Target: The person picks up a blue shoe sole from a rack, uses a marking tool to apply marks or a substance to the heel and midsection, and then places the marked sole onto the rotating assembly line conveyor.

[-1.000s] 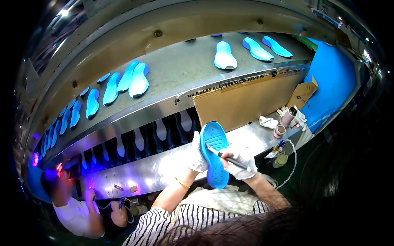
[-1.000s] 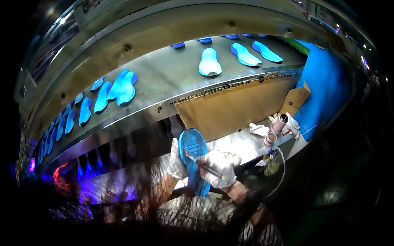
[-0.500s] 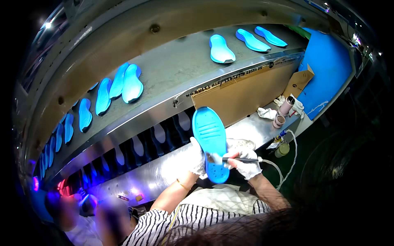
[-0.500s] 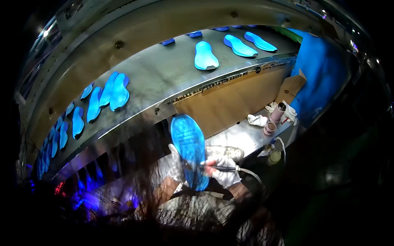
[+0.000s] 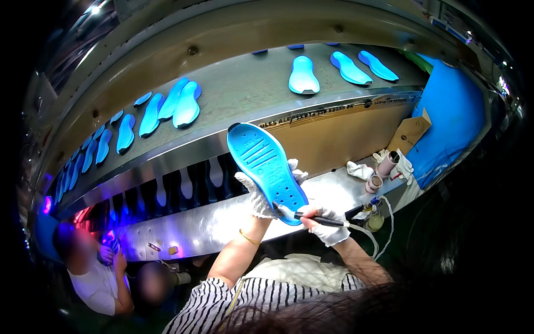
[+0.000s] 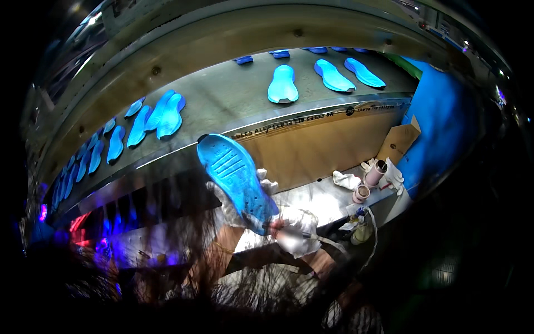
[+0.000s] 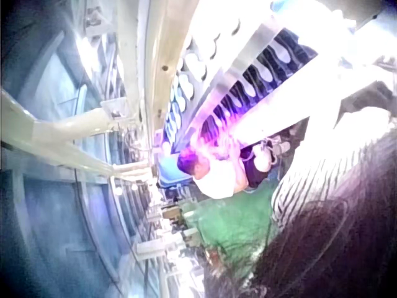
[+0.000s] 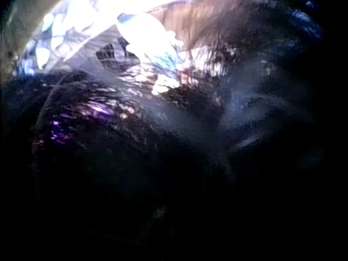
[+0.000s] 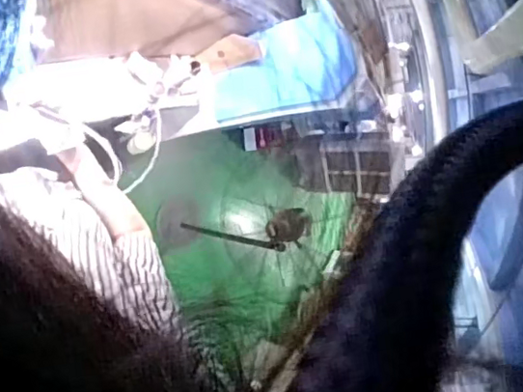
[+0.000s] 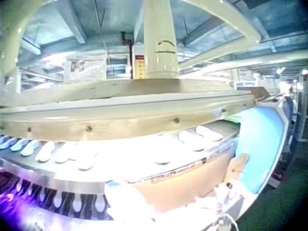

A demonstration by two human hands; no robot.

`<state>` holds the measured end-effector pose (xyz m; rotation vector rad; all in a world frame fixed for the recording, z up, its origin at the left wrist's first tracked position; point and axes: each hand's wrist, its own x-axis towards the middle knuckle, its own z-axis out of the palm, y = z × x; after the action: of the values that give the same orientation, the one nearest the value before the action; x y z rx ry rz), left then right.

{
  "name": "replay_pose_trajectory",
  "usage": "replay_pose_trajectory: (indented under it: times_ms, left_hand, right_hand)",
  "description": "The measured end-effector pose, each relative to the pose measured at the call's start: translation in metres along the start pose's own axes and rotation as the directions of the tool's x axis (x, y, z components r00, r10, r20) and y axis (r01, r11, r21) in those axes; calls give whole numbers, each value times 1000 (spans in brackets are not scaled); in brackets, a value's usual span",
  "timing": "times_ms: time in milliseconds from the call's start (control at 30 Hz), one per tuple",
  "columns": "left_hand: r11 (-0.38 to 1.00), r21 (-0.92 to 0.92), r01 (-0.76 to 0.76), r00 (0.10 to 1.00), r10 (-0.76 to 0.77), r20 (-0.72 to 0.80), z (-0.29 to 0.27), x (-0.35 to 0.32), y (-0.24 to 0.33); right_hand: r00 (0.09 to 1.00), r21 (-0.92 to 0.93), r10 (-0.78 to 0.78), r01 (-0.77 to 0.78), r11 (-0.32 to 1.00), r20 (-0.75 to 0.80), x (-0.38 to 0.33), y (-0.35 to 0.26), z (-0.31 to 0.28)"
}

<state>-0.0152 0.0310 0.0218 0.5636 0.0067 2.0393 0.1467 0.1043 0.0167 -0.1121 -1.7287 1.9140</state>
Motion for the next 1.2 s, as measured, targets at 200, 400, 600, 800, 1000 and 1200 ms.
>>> replay_pose_trajectory:
  times_ms: [200,400,600,800,1000,1200]
  left_hand:
    - [997,75,36,997,-41,63,14,11,-11]
    - [900,413,141,987,-158,7,9,11,-9]
    - [667,687,288,956,-236,-173,-9,-2,13]
    - [598,635,489,869,-278,-408,28,-1,29]
    - [419,662,621,769,-166,-617,20,-2,48]
    - [384,634,672,735,-243,-632,2,0,64]
  right_hand:
    - [981,287,192,-176,942,-29,2,-7,-33]
    - [920,-247,383,-353,903,83,7,-28,-54]
    - [763,-39,526,-554,831,376,18,-19,-55]
    - [945,-193,181,-131,972,273,14,-7,-18]
    - [842,-41,337,-353,935,422,20,-6,3]
    - [924,-228,237,-172,958,299,27,6,13]
